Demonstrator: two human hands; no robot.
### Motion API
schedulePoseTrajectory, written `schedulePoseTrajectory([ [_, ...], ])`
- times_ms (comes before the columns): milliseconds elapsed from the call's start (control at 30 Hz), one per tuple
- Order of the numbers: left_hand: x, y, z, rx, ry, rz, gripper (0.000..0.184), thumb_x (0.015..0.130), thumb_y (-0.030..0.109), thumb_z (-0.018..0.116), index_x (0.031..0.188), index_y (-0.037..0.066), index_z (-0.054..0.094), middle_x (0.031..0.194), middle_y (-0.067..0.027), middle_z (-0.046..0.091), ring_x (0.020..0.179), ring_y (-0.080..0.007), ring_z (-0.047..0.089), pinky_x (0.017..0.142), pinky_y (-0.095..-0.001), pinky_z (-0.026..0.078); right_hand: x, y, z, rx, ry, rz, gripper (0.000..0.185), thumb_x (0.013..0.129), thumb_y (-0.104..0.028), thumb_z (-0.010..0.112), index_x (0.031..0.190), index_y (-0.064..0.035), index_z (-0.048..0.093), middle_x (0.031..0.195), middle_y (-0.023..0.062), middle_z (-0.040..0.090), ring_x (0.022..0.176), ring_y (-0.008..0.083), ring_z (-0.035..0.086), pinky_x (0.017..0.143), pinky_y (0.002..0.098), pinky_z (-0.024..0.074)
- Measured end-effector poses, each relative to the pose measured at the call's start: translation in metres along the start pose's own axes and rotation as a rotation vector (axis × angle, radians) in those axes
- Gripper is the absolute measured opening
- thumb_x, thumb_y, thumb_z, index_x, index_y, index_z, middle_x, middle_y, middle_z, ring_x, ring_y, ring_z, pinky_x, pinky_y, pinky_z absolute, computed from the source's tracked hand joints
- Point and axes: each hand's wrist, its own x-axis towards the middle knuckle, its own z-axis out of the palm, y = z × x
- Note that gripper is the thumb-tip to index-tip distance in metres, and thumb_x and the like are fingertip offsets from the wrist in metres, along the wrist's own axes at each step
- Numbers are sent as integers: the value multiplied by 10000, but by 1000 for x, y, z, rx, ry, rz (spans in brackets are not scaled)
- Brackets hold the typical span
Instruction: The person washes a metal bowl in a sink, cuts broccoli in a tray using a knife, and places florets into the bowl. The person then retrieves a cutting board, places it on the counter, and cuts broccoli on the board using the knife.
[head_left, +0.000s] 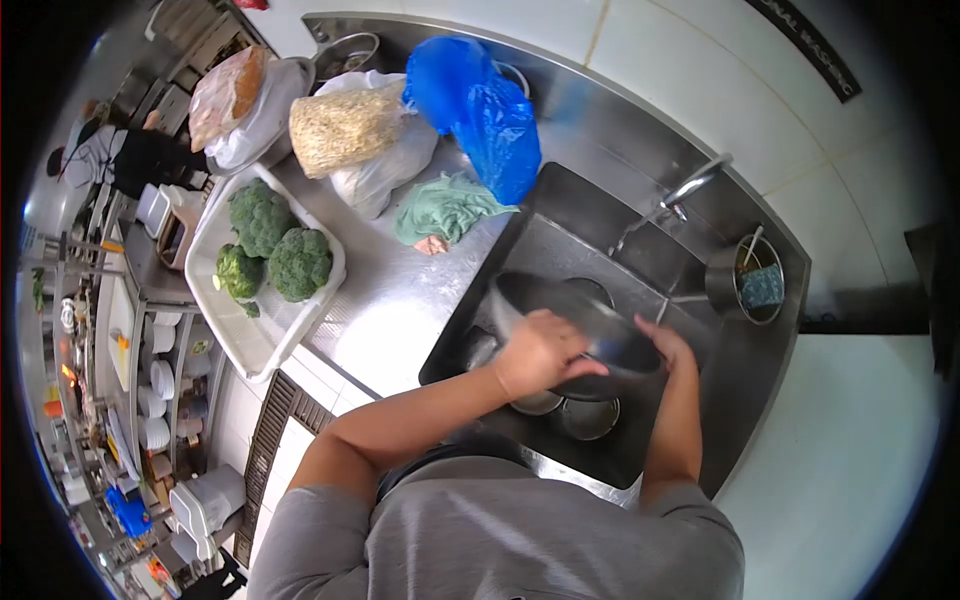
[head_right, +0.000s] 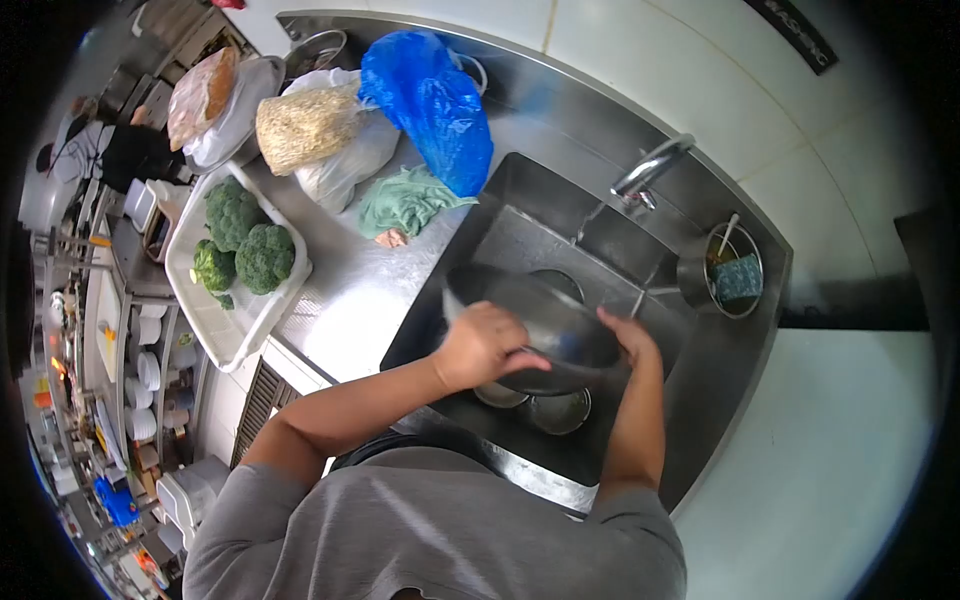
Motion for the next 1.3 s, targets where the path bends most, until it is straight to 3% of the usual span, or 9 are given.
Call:
schedulePoseTrajectory([
  [33,-4,1,7,5,-8,137,326,752,406,732,834,103,643,869,-58,606,960,-227,566,1061,-442,317,2,29,3,2,-82,-63,688,831,-347,700,1382,-15,457,1351,192,517,1095,291,575,885,457,463],
  [100,16,-17,21,40,38,352,309,747,368,735,872,100,645,907,-53,598,982,-231,556,1063,-451,318,29,49,-22,314,-98,-209,510,817,-69,618,1310,9,514,1244,161,578,1015,279,600,838,413,490],
  [200,-22,-40,30,200,24,304,331,776,286,712,1023,85,620,1090,-81,576,1094,-269,518,1075,-462,313,60,103,25,567,205,-320,533,769,89,508,1295,9,510,1187,125,597,1016,264,598,865,379,486],
  [400,-114,-66,-5,-80,79,20,328,821,187,691,1106,59,593,1178,-119,563,1138,-311,506,993,-422,398,111,144,59,787,613,-256,576,776,82,509,1343,-3,452,1263,157,558,1096,306,581,934,422,477],
  [567,-200,-66,-79,-108,404,-148,321,806,110,710,1107,85,600,1159,-121,590,1103,-328,544,961,-417,442,75,88,57,-23,1003,-623,527,849,-4,553,1358,26,423,1351,198,492,1214,338,511,1007,402,416],
  [800,-308,-100,-172,10,900,-450,267,818,65,692,1074,67,616,1167,-129,601,1130,-319,554,984,-393,427,-54,-71,187,379,482,-875,596,861,-67,588,1427,-121,408,1388,143,464,1223,248,487,1036,358,357],
  [967,-382,-149,-228,-32,1110,-488,242,828,88,698,1057,48,629,1146,-126,613,1115,-295,572,971,-371,435,-146,-159,335,263,12,-1092,538,901,-76,552,1417,-64,400,1347,128,493,1182,207,505,969,322,405],
  [1100,-460,-210,-254,-9,1171,-524,216,846,124,673,1051,69,636,1072,-125,632,1046,-317,593,910,-371,468,-209,-204,459,88,-154,-1094,485,883,-8,519,1363,-9,450,1300,155,526,1170,239,522,960,313,428],
  [1300,-601,-248,-282,-358,980,-883,221,874,144,673,1075,57,651,1022,-77,682,984,-205,627,890,-332,477,-244,-262,637,-20,-312,-1136,439,892,19,551,1325,7,480,1256,143,553,1084,186,566,908,283,455],
])
